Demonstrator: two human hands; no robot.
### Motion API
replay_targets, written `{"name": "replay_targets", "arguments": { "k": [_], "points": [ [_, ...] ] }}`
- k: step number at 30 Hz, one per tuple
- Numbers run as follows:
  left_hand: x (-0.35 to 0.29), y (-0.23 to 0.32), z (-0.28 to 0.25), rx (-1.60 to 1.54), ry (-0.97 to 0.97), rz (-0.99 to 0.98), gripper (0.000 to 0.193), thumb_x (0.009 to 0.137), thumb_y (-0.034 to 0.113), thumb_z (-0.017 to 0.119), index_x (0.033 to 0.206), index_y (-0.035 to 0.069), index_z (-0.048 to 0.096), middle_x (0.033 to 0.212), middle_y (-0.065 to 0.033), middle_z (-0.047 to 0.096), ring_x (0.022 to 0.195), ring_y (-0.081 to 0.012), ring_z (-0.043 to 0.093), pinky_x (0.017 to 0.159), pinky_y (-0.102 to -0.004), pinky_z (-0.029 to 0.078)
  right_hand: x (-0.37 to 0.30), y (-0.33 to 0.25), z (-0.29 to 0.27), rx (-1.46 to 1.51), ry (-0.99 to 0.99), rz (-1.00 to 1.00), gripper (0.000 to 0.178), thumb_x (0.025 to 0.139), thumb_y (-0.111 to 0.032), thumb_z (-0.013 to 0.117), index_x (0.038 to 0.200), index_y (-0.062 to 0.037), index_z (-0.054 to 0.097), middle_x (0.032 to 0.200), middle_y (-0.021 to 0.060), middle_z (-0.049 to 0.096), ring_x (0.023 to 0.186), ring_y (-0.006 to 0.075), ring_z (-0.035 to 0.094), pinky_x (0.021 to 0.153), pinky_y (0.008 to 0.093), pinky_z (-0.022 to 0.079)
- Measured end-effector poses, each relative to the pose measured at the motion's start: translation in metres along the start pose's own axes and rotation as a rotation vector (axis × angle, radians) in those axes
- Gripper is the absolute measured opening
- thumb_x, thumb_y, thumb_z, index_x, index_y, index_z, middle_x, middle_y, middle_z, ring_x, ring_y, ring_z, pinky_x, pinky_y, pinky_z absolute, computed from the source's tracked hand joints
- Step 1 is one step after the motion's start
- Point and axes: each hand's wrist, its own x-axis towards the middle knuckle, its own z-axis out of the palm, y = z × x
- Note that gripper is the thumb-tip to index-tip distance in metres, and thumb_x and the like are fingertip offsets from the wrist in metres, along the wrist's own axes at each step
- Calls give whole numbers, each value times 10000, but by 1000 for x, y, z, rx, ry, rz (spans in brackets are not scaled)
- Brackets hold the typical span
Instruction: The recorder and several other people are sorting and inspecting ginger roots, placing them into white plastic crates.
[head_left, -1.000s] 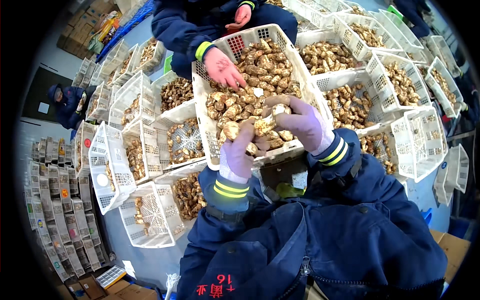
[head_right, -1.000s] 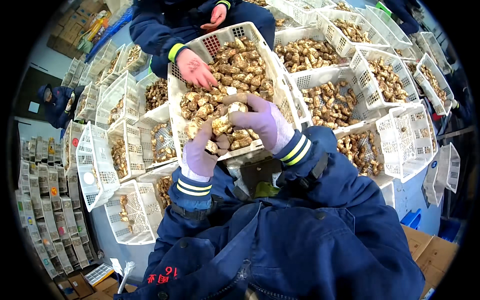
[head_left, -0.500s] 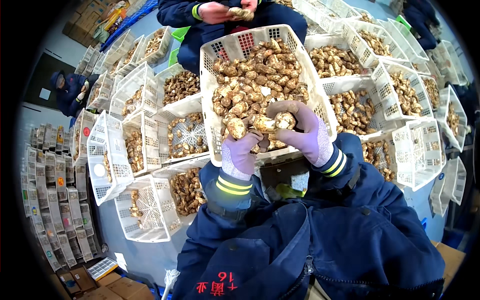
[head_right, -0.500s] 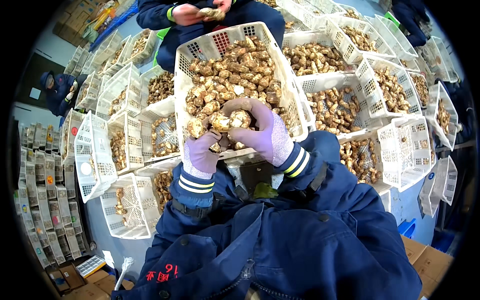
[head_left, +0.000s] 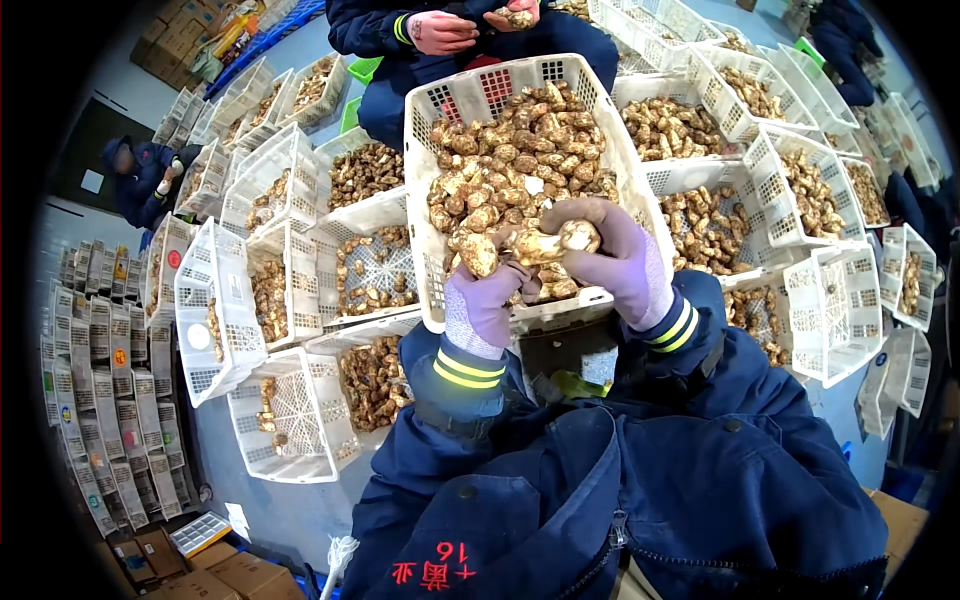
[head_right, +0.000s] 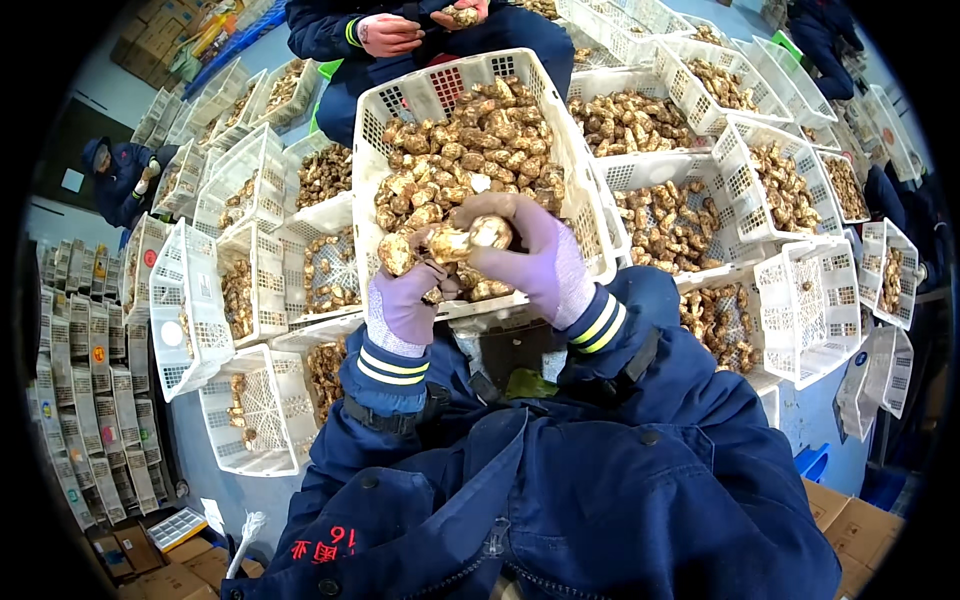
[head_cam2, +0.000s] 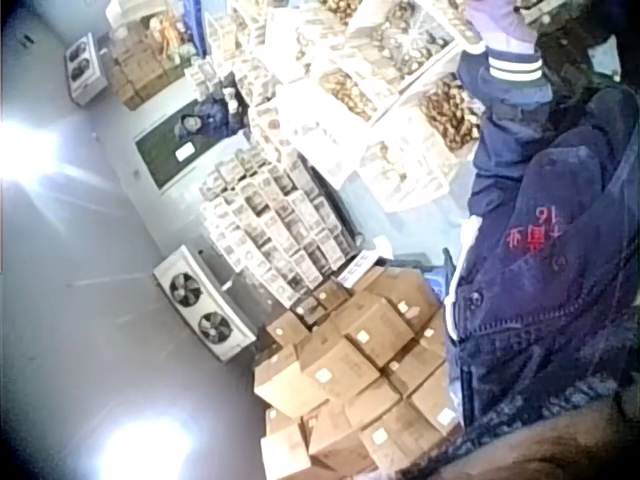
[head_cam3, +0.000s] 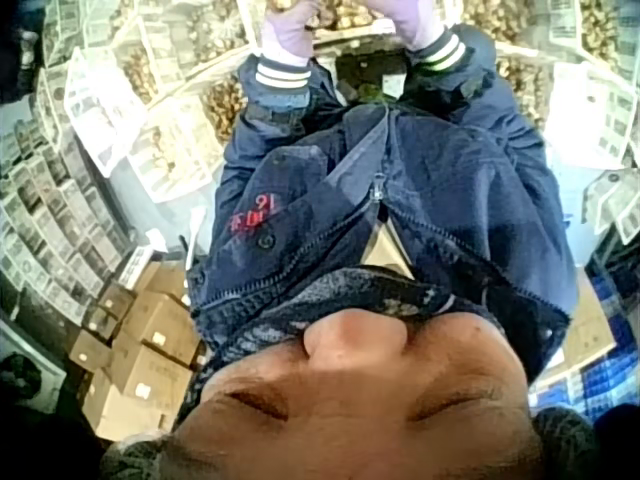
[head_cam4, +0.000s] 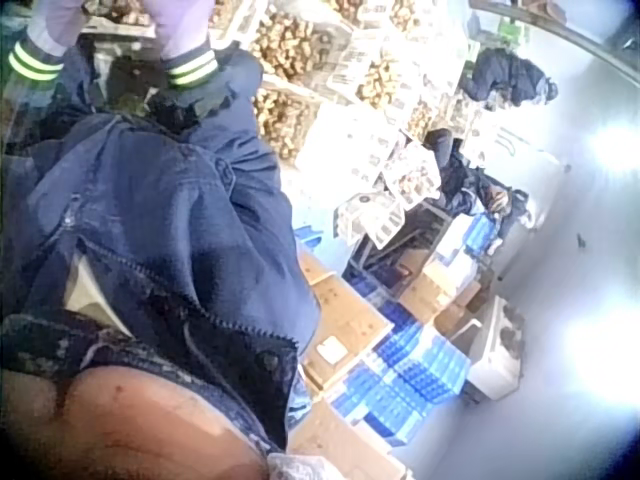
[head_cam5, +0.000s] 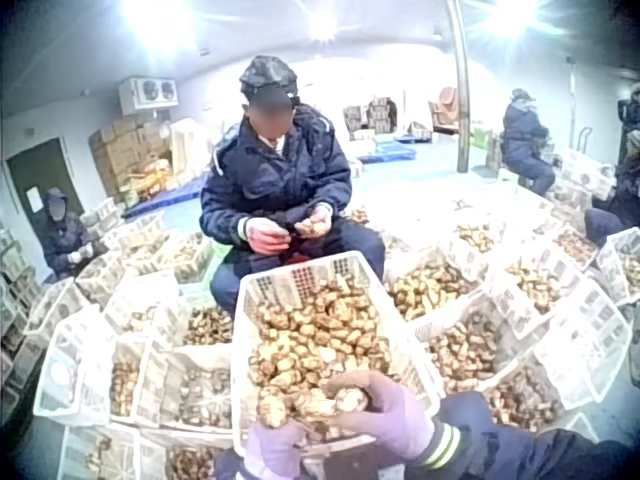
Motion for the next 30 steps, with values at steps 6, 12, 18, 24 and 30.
{"name": "replay_targets", "arguments": {
  "k": [6,12,18,24,30],
  "points": [
    [-3,15,9,-91,-6,-67,368,838,29,598,1175,-93,513,831,-137,629,680,-172,591,609,-283,473,0,-3,-10,306,67,211,334,774,-131,607,1071,20,588,1057,79,592,974,153,556,857,288,447],
    [4,-6,9,521,157,291,389,779,143,702,1034,-109,550,799,-72,644,694,-153,603,688,-288,495,-1,4,-1,-126,24,-64,327,793,-90,593,1100,5,532,1063,66,562,1039,161,511,949,297,376],
    [2,-5,4,542,189,246,346,746,79,688,1018,-100,571,792,-84,642,674,-127,579,644,-279,495,-7,-4,4,-53,78,139,391,782,-92,619,1143,28,529,1071,77,595,975,137,543,884,272,422],
    [0,5,-10,96,120,62,249,800,-30,587,1047,-58,589,772,-105,632,679,-149,626,573,-263,530,-2,6,-13,378,71,200,399,844,-194,580,1170,34,546,1045,112,595,865,147,584,736,298,505],
    [-1,10,-6,36,-126,-38,305,916,199,566,1077,-59,594,880,-102,632,712,-176,630,611,-285,526,2,9,-35,637,-114,284,517,819,-171,500,1281,55,443,1128,143,586,1033,213,550,814,310,466]
  ]
}}
